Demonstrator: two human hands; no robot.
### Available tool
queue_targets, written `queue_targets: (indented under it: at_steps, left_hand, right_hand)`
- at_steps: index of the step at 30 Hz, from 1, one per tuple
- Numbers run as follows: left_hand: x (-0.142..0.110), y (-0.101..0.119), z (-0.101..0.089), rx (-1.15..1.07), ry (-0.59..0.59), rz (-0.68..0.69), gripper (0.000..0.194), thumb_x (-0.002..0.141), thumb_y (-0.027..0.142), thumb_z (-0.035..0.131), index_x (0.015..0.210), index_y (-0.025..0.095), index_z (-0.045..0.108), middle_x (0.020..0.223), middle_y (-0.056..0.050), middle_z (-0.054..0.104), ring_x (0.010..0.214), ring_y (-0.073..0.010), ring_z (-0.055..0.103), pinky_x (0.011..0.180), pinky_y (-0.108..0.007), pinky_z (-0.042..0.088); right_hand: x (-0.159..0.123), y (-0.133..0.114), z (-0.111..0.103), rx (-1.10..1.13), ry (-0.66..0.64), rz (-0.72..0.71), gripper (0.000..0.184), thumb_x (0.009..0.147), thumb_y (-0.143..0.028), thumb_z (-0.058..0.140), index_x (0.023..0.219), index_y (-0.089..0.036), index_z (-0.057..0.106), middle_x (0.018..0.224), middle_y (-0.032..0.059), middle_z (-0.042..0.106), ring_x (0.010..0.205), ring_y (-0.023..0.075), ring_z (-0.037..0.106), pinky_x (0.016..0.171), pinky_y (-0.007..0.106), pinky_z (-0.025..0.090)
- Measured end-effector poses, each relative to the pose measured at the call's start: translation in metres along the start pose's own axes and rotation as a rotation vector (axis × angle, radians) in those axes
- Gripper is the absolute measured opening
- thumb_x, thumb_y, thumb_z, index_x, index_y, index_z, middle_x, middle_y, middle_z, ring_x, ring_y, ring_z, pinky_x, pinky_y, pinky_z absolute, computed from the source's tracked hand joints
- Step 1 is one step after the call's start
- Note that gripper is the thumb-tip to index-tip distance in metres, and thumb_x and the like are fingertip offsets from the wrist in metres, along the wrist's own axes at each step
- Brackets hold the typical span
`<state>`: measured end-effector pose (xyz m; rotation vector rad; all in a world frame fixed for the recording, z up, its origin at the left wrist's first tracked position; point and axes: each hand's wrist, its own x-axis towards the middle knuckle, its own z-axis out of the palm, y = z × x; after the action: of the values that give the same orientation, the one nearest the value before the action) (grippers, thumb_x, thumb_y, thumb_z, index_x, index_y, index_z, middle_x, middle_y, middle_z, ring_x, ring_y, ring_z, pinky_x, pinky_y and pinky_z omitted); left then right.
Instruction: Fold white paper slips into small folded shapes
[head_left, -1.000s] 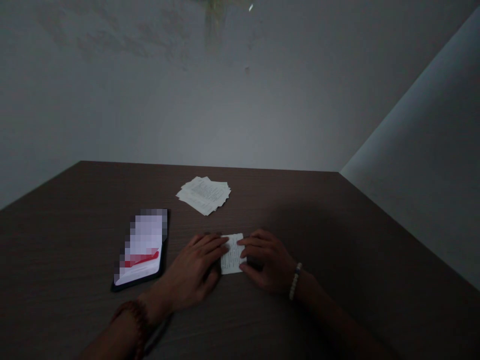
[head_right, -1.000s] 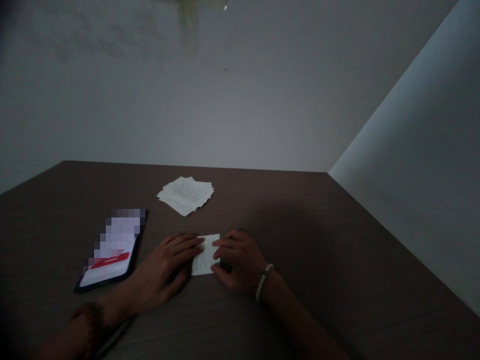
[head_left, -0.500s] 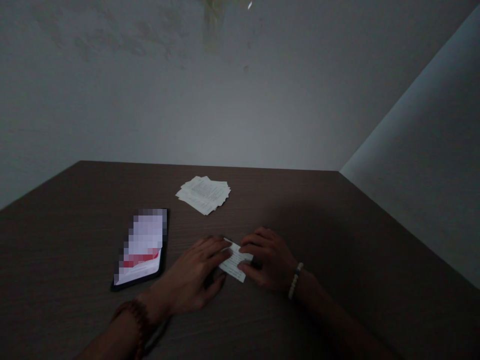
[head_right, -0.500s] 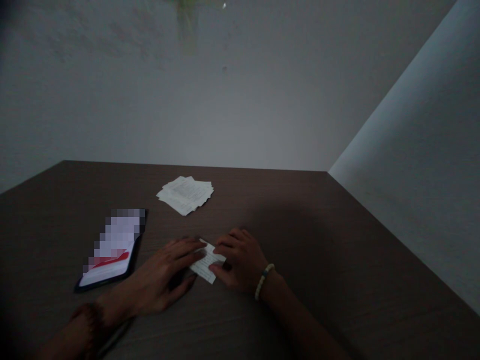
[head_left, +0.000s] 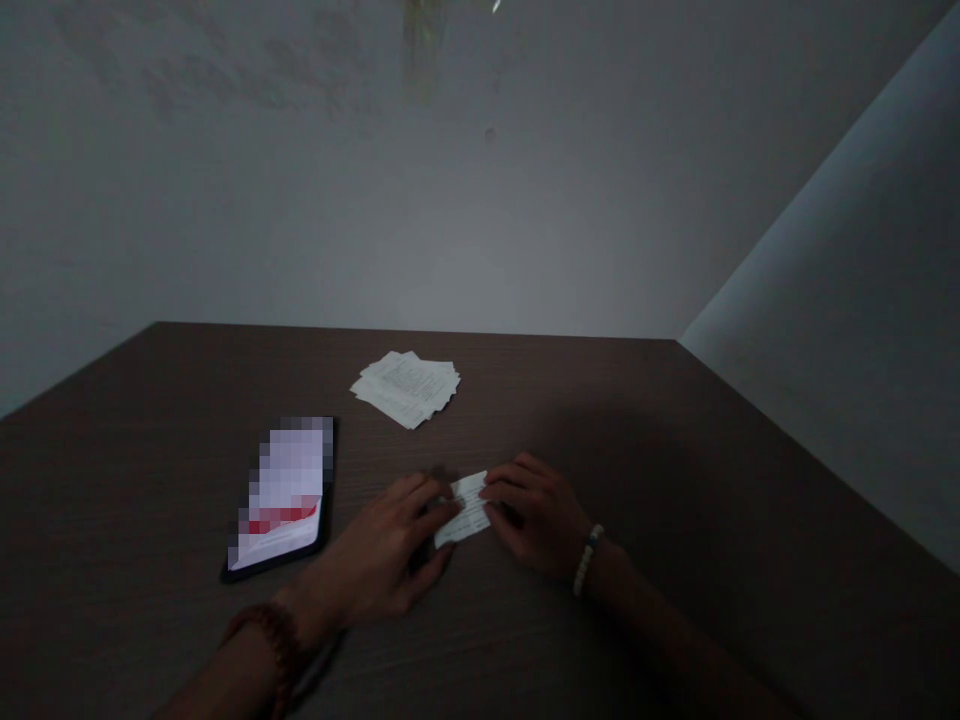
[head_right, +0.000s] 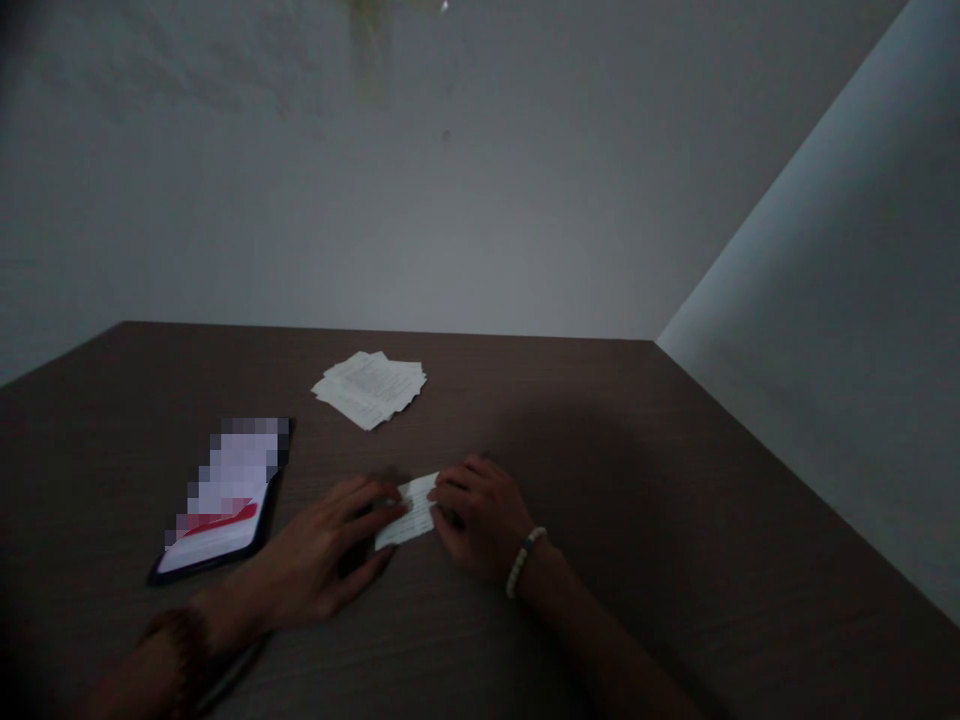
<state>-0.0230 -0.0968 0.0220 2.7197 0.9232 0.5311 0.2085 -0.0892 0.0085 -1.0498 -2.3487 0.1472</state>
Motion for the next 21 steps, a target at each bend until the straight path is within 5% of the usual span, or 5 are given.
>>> queue_targets:
  at_steps: [9,16,21]
  left_hand:
    - [0.0,0.0007,0.0012,0.129,0.017,0.092,0.026,0.087,0.023,0.049,0.11,0.017,0.06,0.115,-0.011,0.06,0.111,-0.0295,0.051,0.091,-0.049,0.046]
    - [0.0012,0.0008,-0.0031,0.065,-0.009,0.032,0.042,0.082,0.025,0.055,0.123,0.019,0.053,0.127,-0.012,0.052,0.116,-0.0308,0.047,0.093,-0.051,0.044]
    - [0.0006,-0.0023,0.0006,0.015,-0.021,0.036,0.033,0.085,0.023,0.054,0.117,0.019,0.058,0.121,-0.011,0.056,0.113,-0.0286,0.05,0.094,-0.048,0.046]
  right_hand:
    - [0.0002,-0.0058,-0.0009,0.028,-0.01,0.063,0.015,0.077,-0.023,0.066,0.092,-0.021,0.063,0.104,0.0055,0.063,0.093,0.0214,0.052,0.085,0.038,0.044]
    - [0.002,-0.0087,-0.0022,0.02,0.024,0.144,0.03,0.074,-0.022,0.067,0.103,-0.02,0.061,0.107,0.0072,0.062,0.098,0.0227,0.052,0.088,0.039,0.042]
    - [0.0028,-0.0058,-0.0006,0.068,0.059,0.241,0.029,0.076,-0.021,0.067,0.104,-0.02,0.059,0.098,0.0053,0.065,0.091,0.0216,0.055,0.087,0.039,0.042]
